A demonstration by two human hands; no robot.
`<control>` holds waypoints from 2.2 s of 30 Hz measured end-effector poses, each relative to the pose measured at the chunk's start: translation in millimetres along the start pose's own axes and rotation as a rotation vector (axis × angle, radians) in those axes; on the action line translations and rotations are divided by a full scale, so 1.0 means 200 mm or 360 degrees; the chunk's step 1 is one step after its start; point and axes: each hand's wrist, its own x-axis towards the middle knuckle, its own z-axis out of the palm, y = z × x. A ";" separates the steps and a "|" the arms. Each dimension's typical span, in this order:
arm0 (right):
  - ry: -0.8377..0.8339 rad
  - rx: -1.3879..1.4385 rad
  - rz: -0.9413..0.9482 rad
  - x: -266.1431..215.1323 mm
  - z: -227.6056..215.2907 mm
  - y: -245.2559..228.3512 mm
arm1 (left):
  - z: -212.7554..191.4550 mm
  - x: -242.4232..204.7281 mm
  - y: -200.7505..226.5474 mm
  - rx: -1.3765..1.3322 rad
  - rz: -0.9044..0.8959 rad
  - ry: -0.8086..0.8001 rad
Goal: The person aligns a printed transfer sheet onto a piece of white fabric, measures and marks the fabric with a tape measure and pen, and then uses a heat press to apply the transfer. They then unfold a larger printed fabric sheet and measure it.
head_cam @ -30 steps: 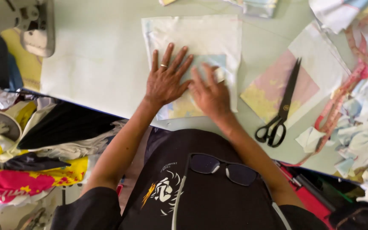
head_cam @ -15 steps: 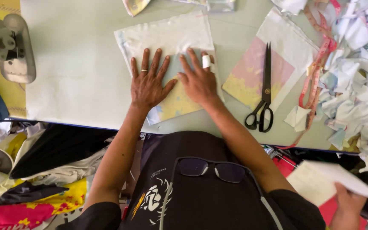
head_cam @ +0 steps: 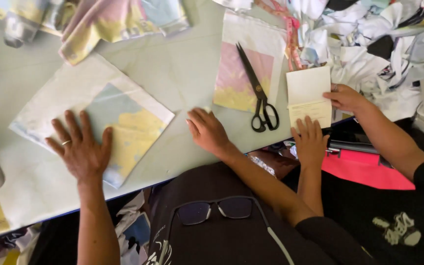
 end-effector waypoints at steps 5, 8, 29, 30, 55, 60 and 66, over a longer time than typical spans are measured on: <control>-0.0014 0.0012 0.0035 -0.15 0.06 -0.12 | 0.04 -0.01 -0.06 0.0050 -0.0145 -0.0071; -0.0001 -0.0064 0.0071 -0.11 0.06 -0.19 | 0.03 -0.02 -0.08 0.0043 -0.0146 0.0016; 0.0393 -0.0724 0.0506 -0.24 0.07 -0.20 | -0.01 0.14 -0.06 0.0023 0.0112 -0.0338; 0.0399 -0.0804 0.0507 -0.24 0.09 -0.19 | 0.00 0.15 -0.04 0.0028 0.0131 -0.0338; 0.0336 -0.0985 0.0848 -0.43 -0.29 0.54 | 0.01 -0.08 -0.16 -0.0283 0.0385 0.0456; -0.0492 -0.0580 0.1347 -0.36 -0.50 0.47 | 0.06 0.26 0.11 -0.0078 0.0846 0.0535; -0.0386 -0.0199 0.1715 -0.31 -0.55 0.39 | 0.25 0.38 0.14 -0.0062 0.0610 0.0186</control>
